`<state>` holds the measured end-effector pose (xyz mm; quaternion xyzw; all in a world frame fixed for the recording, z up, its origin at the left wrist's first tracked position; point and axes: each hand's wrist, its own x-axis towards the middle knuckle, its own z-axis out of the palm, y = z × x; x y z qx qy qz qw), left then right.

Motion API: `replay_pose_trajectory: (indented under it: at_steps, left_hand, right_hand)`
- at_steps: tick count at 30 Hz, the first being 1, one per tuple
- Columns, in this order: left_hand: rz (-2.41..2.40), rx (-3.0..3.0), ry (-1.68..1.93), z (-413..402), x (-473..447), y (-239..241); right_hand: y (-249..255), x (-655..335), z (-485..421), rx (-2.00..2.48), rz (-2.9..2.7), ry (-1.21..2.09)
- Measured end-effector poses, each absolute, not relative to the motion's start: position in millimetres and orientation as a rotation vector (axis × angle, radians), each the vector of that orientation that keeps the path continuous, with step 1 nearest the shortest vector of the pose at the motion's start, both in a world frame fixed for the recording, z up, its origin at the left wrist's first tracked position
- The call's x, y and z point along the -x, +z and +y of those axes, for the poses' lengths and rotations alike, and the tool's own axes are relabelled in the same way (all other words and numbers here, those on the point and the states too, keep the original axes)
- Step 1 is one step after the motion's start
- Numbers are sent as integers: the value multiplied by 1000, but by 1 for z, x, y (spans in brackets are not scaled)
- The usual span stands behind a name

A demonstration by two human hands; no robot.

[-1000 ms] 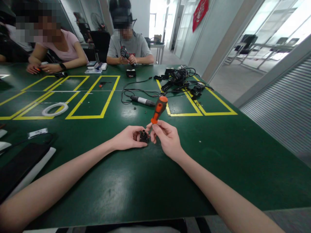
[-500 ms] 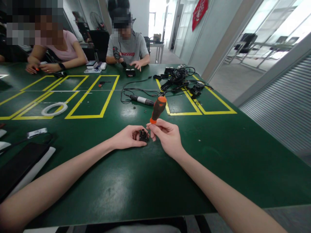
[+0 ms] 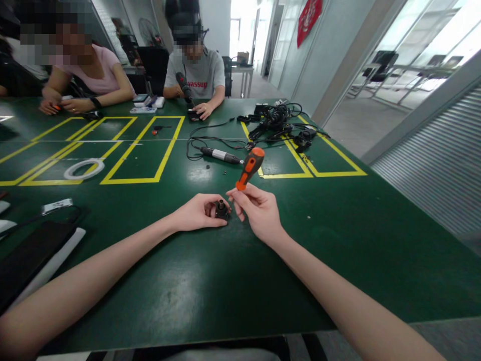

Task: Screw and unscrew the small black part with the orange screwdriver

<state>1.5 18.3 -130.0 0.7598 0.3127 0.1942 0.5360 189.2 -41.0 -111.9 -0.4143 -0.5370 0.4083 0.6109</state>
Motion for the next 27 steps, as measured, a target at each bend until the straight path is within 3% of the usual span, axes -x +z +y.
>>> replay_pose_trajectory:
  at_steps: [27]
  left_hand:
    - [755, -1786, 469, 16, -1, -127]
  right_hand:
    - [-112, -186, -44, 785, -1188, 1161]
